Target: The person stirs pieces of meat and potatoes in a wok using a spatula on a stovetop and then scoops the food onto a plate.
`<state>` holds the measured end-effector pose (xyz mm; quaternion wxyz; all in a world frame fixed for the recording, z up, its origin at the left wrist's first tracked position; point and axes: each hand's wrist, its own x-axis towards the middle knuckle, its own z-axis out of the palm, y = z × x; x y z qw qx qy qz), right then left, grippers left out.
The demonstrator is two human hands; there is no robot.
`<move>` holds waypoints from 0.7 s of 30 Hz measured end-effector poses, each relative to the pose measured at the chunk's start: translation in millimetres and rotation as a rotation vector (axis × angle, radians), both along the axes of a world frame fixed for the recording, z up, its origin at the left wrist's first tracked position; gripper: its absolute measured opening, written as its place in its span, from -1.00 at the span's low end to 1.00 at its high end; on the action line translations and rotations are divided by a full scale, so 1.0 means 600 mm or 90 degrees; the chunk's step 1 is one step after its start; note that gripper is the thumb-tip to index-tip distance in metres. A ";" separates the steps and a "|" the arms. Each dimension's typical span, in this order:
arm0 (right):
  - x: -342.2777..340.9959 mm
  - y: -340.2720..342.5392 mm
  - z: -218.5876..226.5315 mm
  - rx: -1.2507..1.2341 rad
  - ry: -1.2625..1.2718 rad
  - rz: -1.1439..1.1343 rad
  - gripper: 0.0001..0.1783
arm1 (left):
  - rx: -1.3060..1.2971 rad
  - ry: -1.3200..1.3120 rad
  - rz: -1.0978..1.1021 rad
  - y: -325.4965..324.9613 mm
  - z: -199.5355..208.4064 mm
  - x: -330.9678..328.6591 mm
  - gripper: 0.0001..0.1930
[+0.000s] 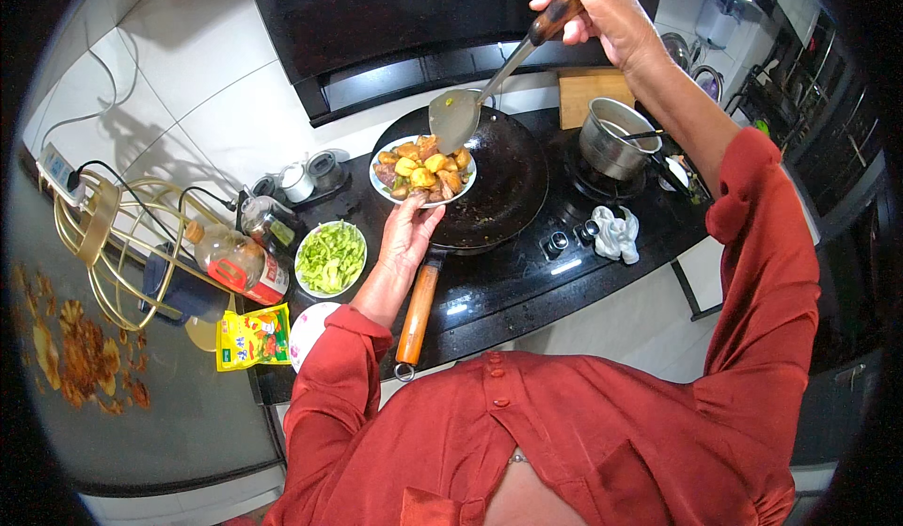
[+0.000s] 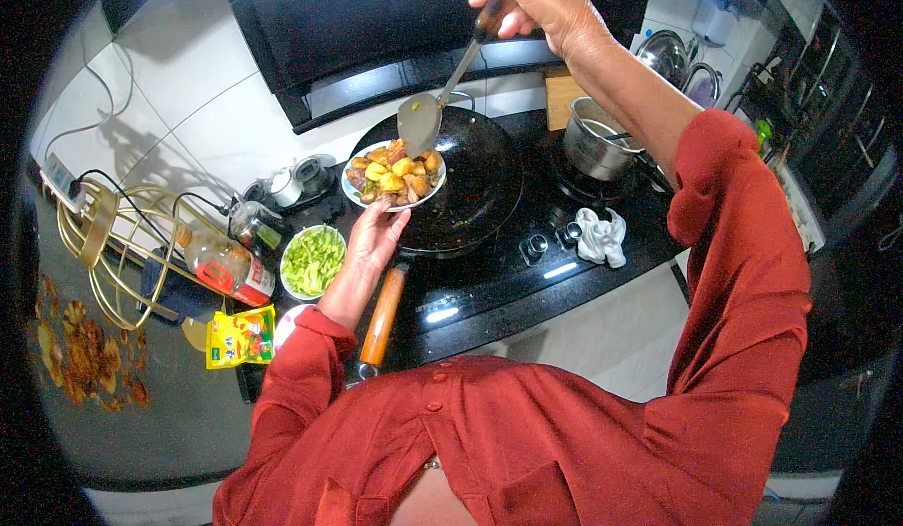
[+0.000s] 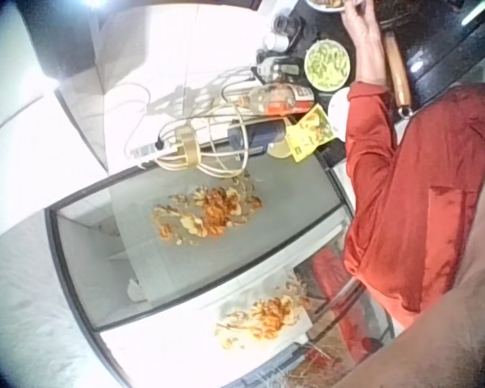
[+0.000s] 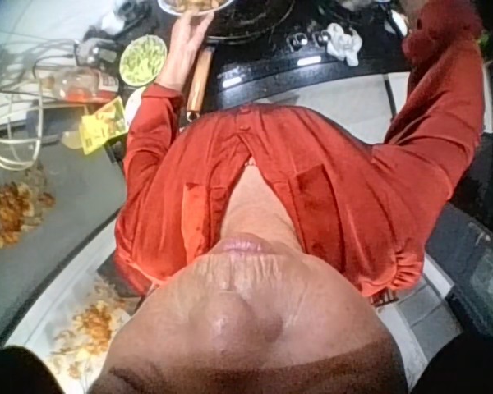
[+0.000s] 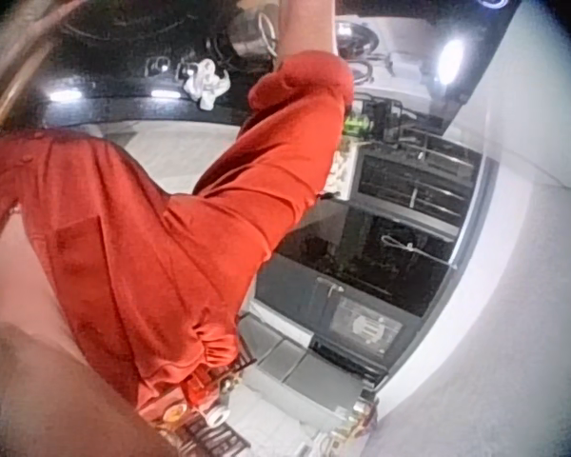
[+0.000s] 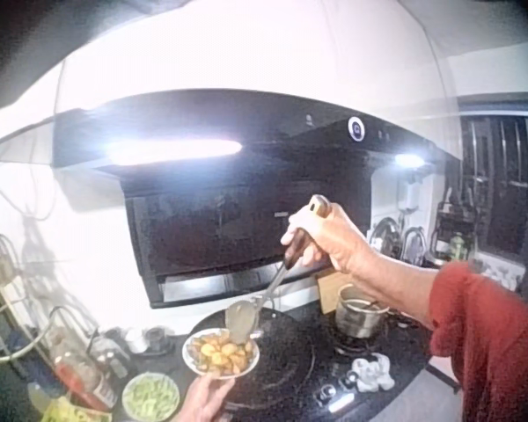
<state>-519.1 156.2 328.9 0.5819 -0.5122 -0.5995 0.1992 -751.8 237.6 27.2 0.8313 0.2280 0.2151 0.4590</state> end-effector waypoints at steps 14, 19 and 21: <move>0.056 -0.010 -0.114 -0.064 0.156 -0.084 -0.75 | 0.023 -0.014 -0.009 -0.010 0.005 -0.009 -0.66; 0.100 -0.018 -0.107 0.008 0.132 -0.092 -0.74 | 0.039 0.001 -0.008 -0.008 0.003 -0.029 -0.67; 0.125 -0.028 -0.109 0.015 0.133 -0.105 -0.72 | 0.044 0.004 0.007 -0.010 0.001 -0.048 -0.69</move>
